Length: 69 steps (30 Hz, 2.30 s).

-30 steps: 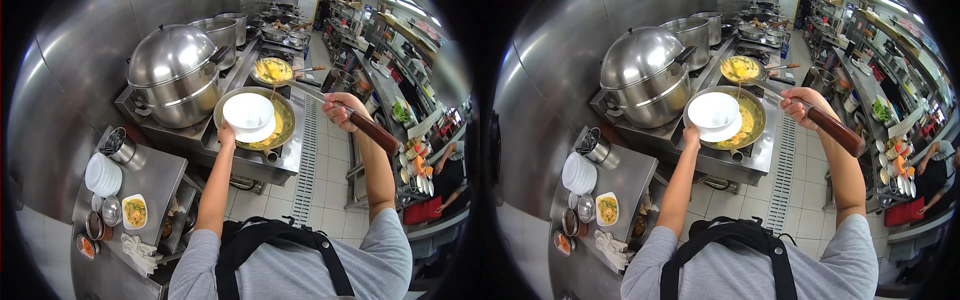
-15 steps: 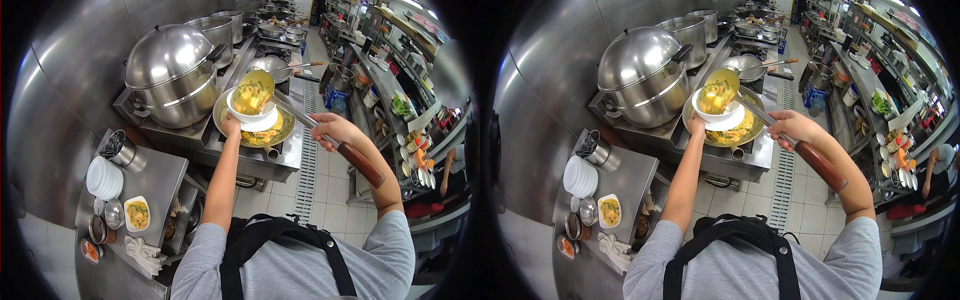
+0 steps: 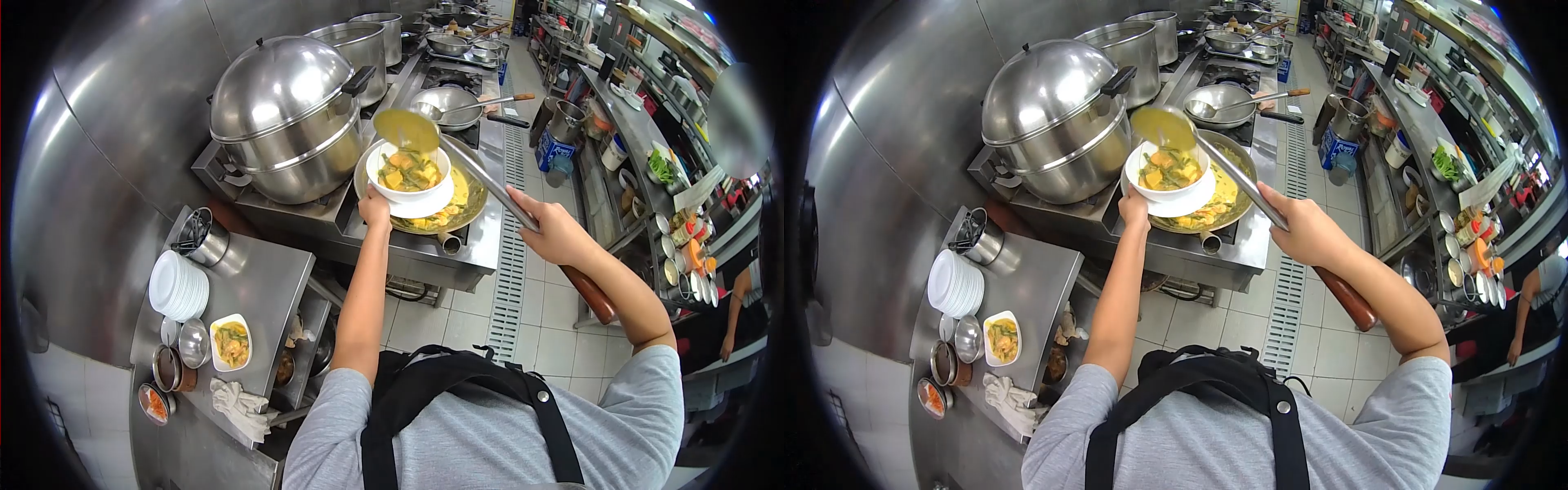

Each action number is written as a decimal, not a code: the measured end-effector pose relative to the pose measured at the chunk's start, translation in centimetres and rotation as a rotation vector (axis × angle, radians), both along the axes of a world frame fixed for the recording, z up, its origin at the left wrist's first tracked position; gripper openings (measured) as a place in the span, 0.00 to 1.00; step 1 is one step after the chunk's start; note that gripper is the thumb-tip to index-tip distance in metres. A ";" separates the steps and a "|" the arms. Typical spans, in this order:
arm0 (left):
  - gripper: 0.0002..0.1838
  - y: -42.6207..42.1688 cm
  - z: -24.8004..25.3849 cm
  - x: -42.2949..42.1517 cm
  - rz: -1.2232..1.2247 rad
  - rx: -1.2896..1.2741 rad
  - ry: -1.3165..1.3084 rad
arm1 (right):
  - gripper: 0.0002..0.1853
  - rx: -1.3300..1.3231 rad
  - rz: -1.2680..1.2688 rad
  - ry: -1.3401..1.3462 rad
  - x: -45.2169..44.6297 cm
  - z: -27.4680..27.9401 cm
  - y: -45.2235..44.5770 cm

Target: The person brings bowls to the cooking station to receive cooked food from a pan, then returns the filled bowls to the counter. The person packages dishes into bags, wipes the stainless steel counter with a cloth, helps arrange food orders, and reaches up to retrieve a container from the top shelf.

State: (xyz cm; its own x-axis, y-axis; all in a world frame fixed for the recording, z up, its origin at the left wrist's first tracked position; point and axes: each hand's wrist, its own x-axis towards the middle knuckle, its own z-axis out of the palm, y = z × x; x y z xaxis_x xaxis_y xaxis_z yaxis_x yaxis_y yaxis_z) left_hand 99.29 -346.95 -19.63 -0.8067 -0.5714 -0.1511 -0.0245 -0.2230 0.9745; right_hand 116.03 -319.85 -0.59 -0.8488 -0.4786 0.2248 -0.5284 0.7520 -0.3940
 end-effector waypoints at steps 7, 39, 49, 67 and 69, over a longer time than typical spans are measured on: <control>0.23 -1.0 -0.1 1.9 -0.032 0.159 -0.025 | 0.32 -0.731 -0.255 -0.720 -5.5 0.3 1.8; 0.22 -9.5 0.2 7.9 0.189 0.081 0.064 | 0.08 -1.131 -0.334 -1.762 -10.3 -11.9 -3.3; 0.23 -8.2 -1.0 6.2 0.121 0.054 -0.023 | 0.11 -1.289 -0.345 -1.711 -8.5 -7.7 0.0; 0.24 1.7 -3.2 -0.5 -0.023 0.055 0.017 | 0.04 -1.340 -0.289 -1.232 -4.5 5.2 2.6; 0.24 2.6 -2.9 -1.1 -0.019 0.080 0.056 | 0.06 -1.290 -0.279 -1.212 -3.6 5.6 2.2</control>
